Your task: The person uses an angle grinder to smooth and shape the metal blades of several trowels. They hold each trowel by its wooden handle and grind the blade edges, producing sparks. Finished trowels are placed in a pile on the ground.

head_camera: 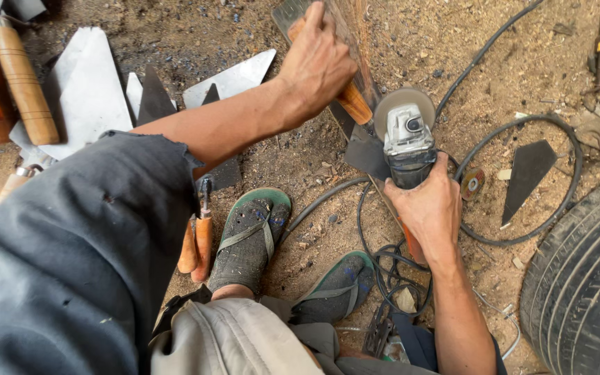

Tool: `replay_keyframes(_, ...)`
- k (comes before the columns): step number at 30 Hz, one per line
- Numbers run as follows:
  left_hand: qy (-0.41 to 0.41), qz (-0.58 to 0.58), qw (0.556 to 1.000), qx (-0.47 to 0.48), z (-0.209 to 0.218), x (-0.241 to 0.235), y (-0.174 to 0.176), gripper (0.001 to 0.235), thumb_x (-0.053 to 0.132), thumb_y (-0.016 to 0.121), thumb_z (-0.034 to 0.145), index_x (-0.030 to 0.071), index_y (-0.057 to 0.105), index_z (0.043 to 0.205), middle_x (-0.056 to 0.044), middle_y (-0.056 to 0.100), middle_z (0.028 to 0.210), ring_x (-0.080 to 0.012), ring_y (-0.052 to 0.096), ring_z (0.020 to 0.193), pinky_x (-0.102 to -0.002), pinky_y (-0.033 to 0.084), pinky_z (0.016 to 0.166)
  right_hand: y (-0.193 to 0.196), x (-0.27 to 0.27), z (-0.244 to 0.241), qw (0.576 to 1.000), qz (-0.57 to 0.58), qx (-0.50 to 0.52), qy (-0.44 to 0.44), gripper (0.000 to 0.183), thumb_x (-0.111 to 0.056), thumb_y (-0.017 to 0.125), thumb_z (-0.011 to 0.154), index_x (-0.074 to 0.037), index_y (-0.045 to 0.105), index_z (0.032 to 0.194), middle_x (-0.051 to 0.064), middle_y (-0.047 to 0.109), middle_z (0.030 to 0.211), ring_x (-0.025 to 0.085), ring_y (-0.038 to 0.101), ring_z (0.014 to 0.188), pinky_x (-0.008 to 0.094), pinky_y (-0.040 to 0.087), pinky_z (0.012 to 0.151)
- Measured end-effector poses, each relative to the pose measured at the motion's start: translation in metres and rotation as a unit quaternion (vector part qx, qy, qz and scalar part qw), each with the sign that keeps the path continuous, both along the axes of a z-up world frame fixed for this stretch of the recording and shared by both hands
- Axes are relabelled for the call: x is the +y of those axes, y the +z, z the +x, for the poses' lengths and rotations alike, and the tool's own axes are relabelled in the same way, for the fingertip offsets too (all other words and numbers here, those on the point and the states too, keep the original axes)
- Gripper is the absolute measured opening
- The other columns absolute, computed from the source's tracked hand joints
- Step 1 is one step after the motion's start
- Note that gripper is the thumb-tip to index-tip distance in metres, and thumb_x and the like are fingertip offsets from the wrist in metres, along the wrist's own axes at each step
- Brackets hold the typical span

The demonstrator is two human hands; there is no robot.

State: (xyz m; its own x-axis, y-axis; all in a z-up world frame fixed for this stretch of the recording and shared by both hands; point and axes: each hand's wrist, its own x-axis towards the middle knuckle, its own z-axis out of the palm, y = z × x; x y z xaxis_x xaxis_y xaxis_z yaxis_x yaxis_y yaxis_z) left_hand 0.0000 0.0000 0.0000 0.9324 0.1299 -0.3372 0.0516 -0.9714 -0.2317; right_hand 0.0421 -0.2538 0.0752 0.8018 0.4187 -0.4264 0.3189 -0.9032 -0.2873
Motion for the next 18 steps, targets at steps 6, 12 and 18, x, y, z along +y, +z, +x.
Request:
replay_keyframes(6, 0.057, -0.157, 0.98, -0.107, -0.045, 0.021, 0.001, 0.008, 0.022, 0.068, 0.091, 0.019, 0.07, 0.098, -0.005, 0.07, 0.076, -0.0255, 0.068, 0.078, -0.052, 0.042, 0.09, -0.001, -0.025, 0.008, 0.978, 0.206, -0.007, 0.016, 0.051, -0.019, 0.09, 0.077, 0.006, 0.065, 0.114, 0.017, 0.075, 0.099, 0.026, 0.072, 0.085, 0.042, 0.057, 0.078)
replay_keyframes(12, 0.333, -0.265, 0.862, -0.276, -0.159, 0.059, 0.027, 0.028, 0.029, 0.077, 0.089, 0.014, 0.06, 0.104, -0.006, 0.07, 0.082, -0.0281, 0.068, 0.078, -0.053, 0.051, 0.071, 0.019, -0.041, 0.015, 0.911, 0.405, 0.054, -0.055, 0.045, -0.001, 0.08, 0.079, 0.001, 0.061, 0.12, 0.004, 0.069, 0.109, 0.013, 0.067, 0.091, 0.028, 0.056, 0.084)
replay_keyframes(18, 0.447, -0.255, 0.714, -0.474, -0.227, 0.1, 0.032, 0.04, 0.029, 0.079, 0.099, 0.008, 0.053, 0.121, -0.014, 0.07, 0.099, -0.0297, 0.071, 0.087, -0.046, 0.055, 0.074, 0.003, -0.05, 0.014, 0.921, 0.377, 0.097, -0.021, 0.031, 0.015, 0.079, 0.088, 0.009, 0.063, 0.115, 0.014, 0.071, 0.107, 0.018, 0.067, 0.087, 0.032, 0.056, 0.082)
